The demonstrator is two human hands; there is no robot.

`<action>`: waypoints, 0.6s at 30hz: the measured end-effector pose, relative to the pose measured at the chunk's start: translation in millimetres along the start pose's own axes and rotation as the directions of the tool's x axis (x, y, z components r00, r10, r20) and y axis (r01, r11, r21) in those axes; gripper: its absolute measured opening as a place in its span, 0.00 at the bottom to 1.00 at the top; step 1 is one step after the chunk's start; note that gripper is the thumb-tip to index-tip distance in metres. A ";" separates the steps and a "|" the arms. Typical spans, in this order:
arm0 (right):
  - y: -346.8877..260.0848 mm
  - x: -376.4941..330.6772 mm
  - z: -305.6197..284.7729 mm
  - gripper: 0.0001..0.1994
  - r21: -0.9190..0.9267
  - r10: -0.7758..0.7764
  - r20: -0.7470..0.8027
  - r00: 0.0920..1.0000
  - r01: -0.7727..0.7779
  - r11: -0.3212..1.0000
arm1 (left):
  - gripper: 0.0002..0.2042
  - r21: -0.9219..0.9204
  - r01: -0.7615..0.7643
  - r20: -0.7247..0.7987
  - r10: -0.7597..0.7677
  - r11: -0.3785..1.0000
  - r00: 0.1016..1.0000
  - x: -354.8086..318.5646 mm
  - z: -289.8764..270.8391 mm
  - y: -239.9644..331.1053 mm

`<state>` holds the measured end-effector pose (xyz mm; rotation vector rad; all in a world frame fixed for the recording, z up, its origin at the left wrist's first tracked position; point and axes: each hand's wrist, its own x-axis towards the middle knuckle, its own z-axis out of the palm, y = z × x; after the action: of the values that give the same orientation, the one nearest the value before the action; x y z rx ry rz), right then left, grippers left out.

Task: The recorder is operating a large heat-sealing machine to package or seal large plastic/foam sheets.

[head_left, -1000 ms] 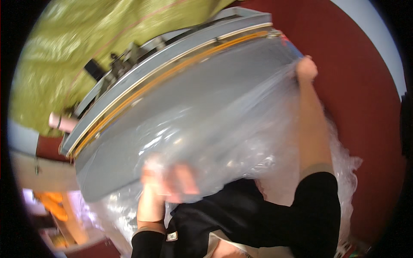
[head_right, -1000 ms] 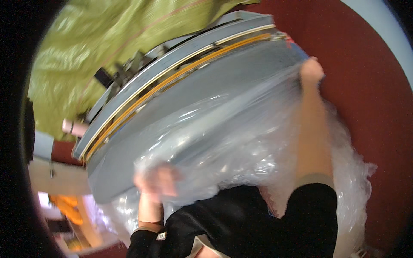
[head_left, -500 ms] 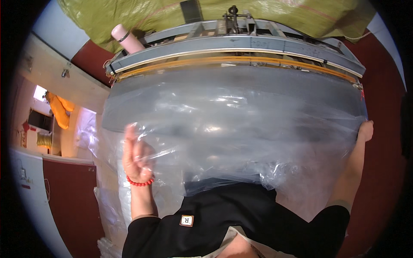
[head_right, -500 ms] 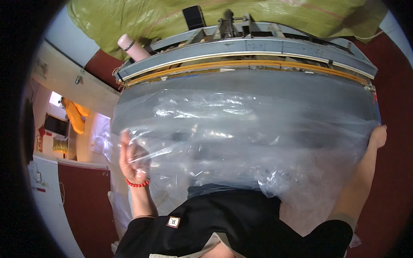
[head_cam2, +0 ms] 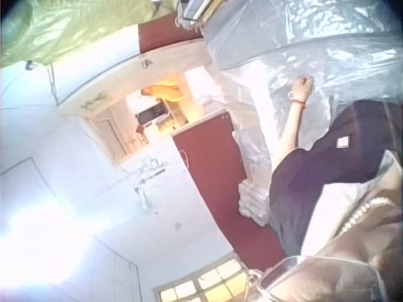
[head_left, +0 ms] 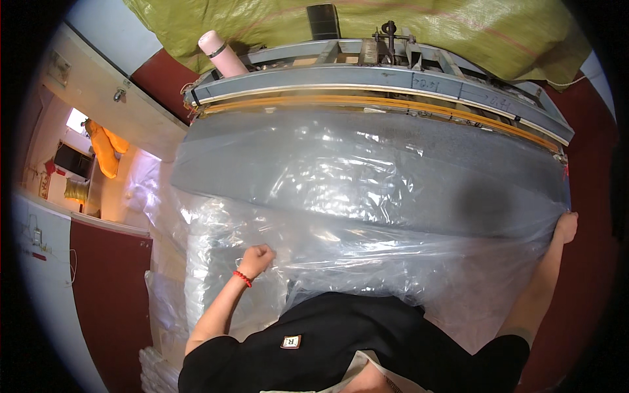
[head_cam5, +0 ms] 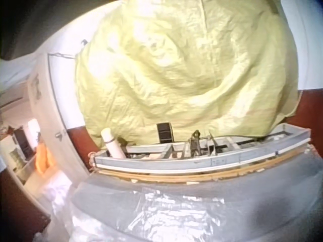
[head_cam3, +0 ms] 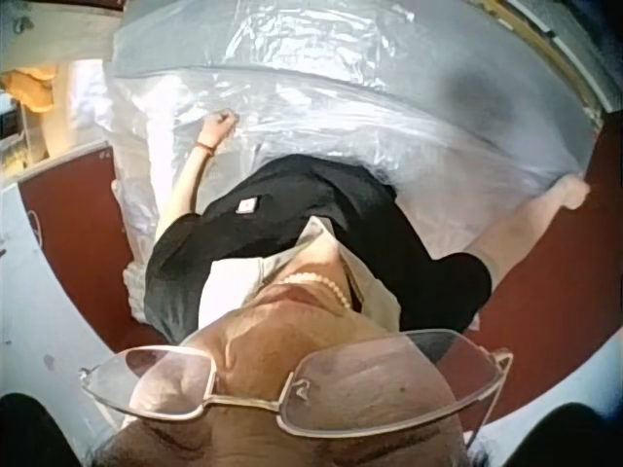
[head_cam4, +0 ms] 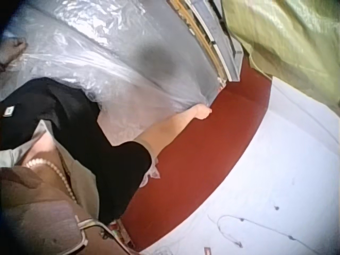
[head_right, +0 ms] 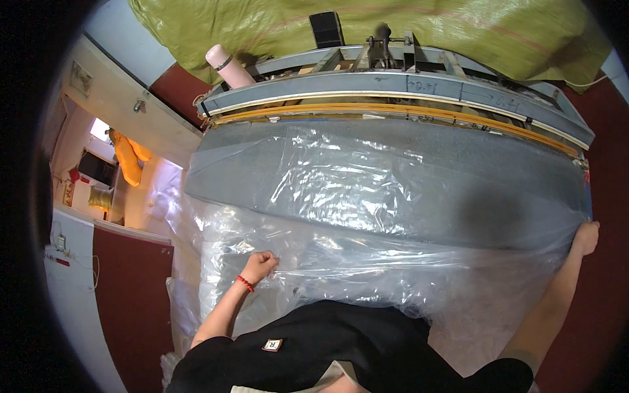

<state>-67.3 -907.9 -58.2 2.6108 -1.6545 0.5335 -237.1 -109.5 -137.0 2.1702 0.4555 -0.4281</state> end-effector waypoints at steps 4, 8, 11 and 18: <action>6.3 8.5 10.3 0.18 -0.020 -0.017 0.009 1.000 0.017 1.000 | 0.07 0.720 -0.158 -0.060 0.288 0.676 0.956 -3.3 -13.9 70.2; 7.2 3.7 1.9 0.17 0.034 -0.005 -0.014 1.000 0.006 0.999 | 0.08 0.597 -0.624 -0.121 0.825 0.504 0.551 26.1 -30.9 175.4; 19.8 18.8 12.6 0.17 0.132 -0.004 -0.053 0.999 0.011 0.991 | 0.10 0.617 -0.664 -0.141 0.890 0.422 0.435 72.7 -30.0 210.3; 108.0 68.7 22.6 0.14 0.987 -0.111 0.135 0.985 -0.124 0.100 | 0.10 0.609 -0.401 -0.474 0.719 0.684 0.507 145.7 -31.5 207.5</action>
<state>-129.3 -1020.3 -78.8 3.4896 -1.5485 2.2613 -9.0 -177.2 -43.8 2.7028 -0.0456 0.7952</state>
